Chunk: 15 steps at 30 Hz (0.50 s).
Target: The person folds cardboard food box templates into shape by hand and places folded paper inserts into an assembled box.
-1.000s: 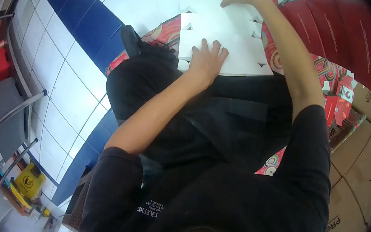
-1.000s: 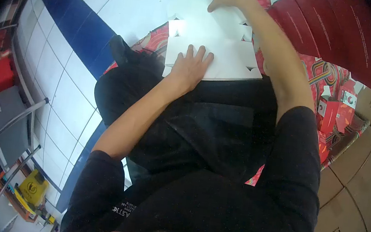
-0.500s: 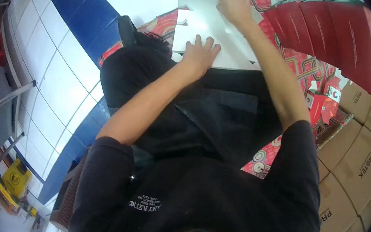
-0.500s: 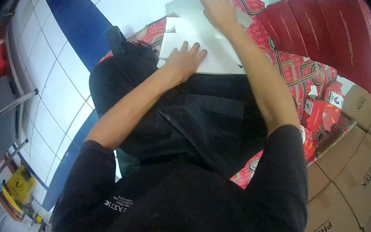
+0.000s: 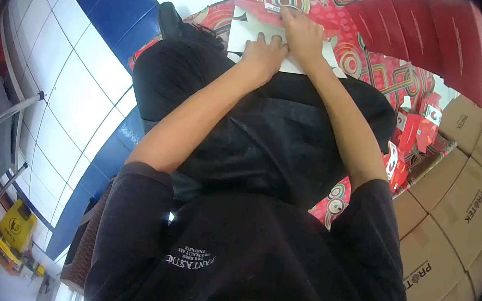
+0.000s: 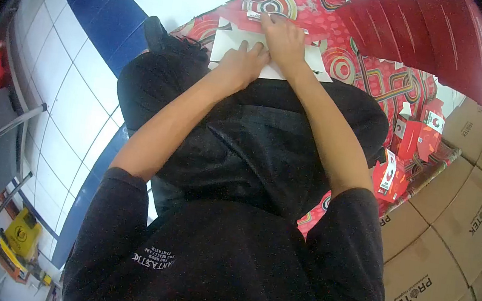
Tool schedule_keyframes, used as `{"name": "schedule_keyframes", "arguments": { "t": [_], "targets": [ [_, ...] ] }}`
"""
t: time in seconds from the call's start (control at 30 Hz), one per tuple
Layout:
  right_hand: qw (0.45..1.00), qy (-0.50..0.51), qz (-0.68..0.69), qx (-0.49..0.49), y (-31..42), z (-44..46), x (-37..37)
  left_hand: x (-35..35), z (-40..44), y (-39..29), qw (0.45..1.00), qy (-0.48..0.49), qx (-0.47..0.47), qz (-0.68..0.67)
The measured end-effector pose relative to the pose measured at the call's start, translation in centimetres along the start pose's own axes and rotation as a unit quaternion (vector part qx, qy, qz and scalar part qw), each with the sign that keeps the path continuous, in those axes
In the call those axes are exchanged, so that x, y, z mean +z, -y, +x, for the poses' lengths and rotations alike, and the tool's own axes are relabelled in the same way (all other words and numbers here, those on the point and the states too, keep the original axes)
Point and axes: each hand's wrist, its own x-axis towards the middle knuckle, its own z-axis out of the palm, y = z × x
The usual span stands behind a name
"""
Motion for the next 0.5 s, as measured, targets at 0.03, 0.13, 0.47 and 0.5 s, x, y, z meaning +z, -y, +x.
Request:
{"name": "schedule_keyframes", "arguments": {
  "t": [0.03,0.13,0.47,0.5],
  "targets": [
    [1.000,-0.001,-0.001,0.002,-0.2,-0.3,0.1,-0.2,0.0,-0.1,1.000,0.010,-0.003,0.003],
    [0.994,0.104,-0.026,0.033,-0.1,-1.0,-0.4,0.0,-0.2,-0.2,1.000,0.022,0.000,0.015],
    [0.997,0.041,0.047,-0.044,-7.1,8.8,-3.8,0.7,0.6,1.8,0.996,-0.050,-0.008,0.069],
    [0.997,0.039,0.048,-0.046,-6.9,10.1,-4.6,0.1,1.1,2.2,0.992,-0.094,-0.009,0.078]
  ]
}}
